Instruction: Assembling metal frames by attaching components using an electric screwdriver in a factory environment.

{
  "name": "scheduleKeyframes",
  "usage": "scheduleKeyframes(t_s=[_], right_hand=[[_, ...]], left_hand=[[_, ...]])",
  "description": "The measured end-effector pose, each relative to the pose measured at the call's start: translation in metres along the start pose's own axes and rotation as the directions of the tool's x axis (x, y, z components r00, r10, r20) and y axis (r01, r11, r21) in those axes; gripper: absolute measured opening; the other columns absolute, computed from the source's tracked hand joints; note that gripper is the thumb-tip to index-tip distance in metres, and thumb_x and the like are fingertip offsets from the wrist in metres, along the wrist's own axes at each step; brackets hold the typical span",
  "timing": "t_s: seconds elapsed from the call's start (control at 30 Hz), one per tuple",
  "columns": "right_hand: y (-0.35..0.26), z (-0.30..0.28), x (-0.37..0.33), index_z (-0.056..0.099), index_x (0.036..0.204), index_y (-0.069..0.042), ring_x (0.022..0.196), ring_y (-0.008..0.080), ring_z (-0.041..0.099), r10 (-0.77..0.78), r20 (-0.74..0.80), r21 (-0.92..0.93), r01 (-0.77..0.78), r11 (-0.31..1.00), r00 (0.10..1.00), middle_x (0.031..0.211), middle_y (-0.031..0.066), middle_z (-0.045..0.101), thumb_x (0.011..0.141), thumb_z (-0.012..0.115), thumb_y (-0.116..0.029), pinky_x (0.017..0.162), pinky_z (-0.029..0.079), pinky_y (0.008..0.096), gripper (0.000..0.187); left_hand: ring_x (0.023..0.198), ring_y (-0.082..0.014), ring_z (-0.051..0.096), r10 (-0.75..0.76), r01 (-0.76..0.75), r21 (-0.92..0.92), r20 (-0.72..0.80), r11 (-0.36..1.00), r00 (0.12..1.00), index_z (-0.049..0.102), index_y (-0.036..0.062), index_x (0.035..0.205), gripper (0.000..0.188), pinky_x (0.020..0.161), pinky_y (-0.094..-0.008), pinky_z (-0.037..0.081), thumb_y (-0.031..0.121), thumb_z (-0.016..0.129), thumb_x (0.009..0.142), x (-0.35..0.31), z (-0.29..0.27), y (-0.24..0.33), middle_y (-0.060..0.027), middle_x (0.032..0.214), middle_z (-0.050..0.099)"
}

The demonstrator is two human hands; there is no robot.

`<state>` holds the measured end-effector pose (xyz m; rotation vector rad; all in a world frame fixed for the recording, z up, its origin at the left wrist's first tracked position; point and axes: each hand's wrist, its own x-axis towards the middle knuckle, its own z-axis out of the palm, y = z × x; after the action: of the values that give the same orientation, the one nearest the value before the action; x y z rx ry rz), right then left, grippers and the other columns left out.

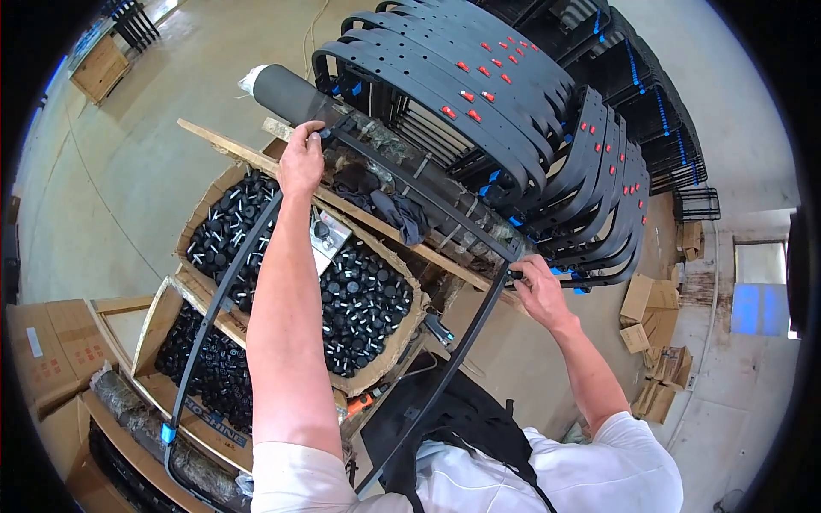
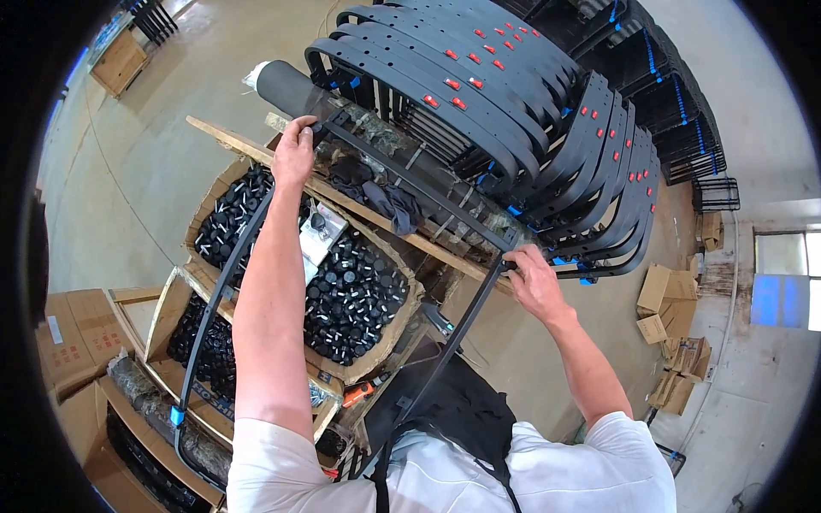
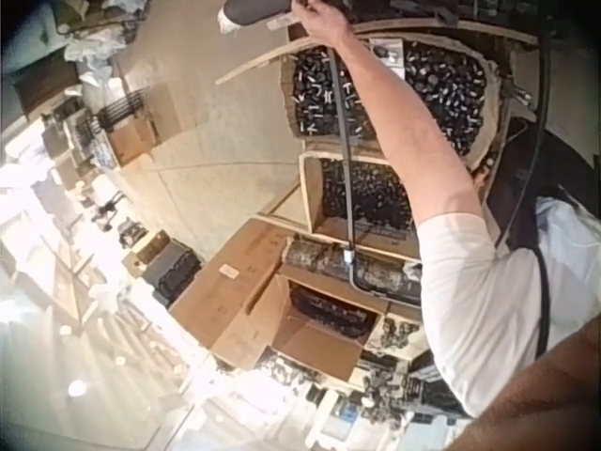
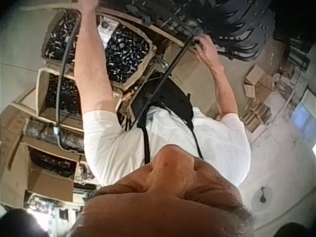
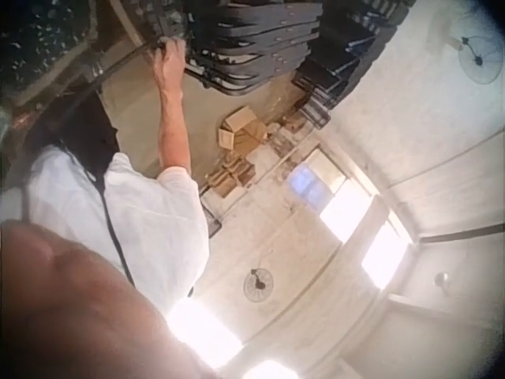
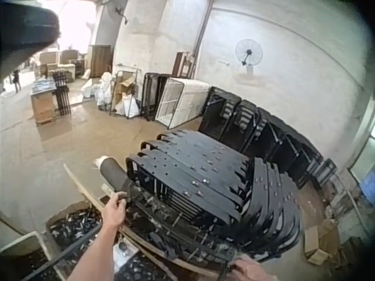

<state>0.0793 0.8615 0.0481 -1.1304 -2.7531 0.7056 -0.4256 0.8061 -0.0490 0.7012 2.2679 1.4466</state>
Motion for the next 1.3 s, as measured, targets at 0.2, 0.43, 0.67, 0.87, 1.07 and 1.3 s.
scheduleKeyframes(t_s=[0.2,0.43,0.67,0.87,1.07,1.3], right_hand=[[-0.013,-0.003,0.01,0.07,0.124,-0.005,0.105,0.0393,0.07,0.153,0.062,-0.237,-0.134,0.962,0.986,0.115,0.018,0.069,0.096,0.074,-0.021,0.089,0.057,0.047,0.032],[-0.012,-0.001,0.023,0.065,0.124,-0.008,0.091,0.0426,0.075,0.226,0.017,-0.26,-0.214,0.942,0.974,0.094,0.0197,0.078,0.103,0.069,-0.036,0.081,0.058,0.0514,0.036],[-0.016,-0.001,0.025,0.057,0.122,-0.005,0.09,0.0479,0.073,0.255,0.104,-0.298,-0.215,0.93,0.961,0.089,0.0242,0.075,0.103,0.068,-0.036,0.079,0.057,0.0553,0.038],[-0.007,-0.009,0.02,0.053,0.12,0.0,0.091,0.0503,0.072,0.298,0.195,-0.286,-0.236,0.929,0.935,0.091,0.0283,0.074,0.097,0.072,-0.038,0.081,0.057,0.0564,0.048],[-0.02,-0.009,0.034,0.062,0.108,0.001,0.088,0.0473,0.073,0.27,0.187,-0.468,-0.156,0.87,0.944,0.088,0.0265,0.074,0.097,0.073,-0.041,0.079,0.058,0.0551,0.045],[-0.007,0.007,0.031,0.059,0.113,-0.003,0.08,0.0453,0.074,0.131,0.024,-0.345,-0.115,0.931,0.991,0.085,0.0245,0.074,0.102,0.068,-0.045,0.072,0.057,0.0561,0.044]], left_hand=[[0.119,-0.0284,0.071,0.057,-0.061,0.188,0.029,0.98,0.998,0.076,0.0323,0.13,0.028,0.106,-0.0431,0.052,0.037,0.065,0.105,-0.002,-0.002,0.006,-0.004,0.139,0.067],[0.127,-0.0283,0.068,-0.097,0.09,0.1,0.065,0.991,0.993,0.072,0.0327,0.136,0.033,0.107,-0.0432,0.052,0.036,0.066,0.104,-0.009,0.001,0.02,-0.0052,0.136,0.071],[0.125,-0.0295,0.068,0.159,-0.152,0.191,-0.019,0.97,0.987,0.073,0.0295,0.133,0.031,0.106,-0.0435,0.052,0.038,0.066,0.104,-0.007,-0.003,0.002,-0.0072,0.133,0.072],[0.126,-0.0296,0.067,0.024,-0.022,0.214,-0.008,0.977,1.0,0.073,0.03,0.133,0.029,0.107,-0.0433,0.052,0.034,0.063,0.106,-0.013,0.006,0.02,-0.0058,0.133,0.072],[0.122,-0.029,0.069,0.1,-0.094,0.101,-0.063,0.99,0.993,0.075,0.0287,0.13,0.03,0.106,-0.043,0.052,0.04,0.065,0.104,-0.008,-0.005,0.003,-0.0075,0.13,0.072],[0.127,-0.0273,0.067,0.128,-0.125,0.129,-0.014,0.984,0.992,0.076,0.0286,0.128,0.027,0.107,-0.0428,0.052,0.036,0.065,0.105,-0.009,-0.002,0.009,-0.0026,0.135,0.07]])
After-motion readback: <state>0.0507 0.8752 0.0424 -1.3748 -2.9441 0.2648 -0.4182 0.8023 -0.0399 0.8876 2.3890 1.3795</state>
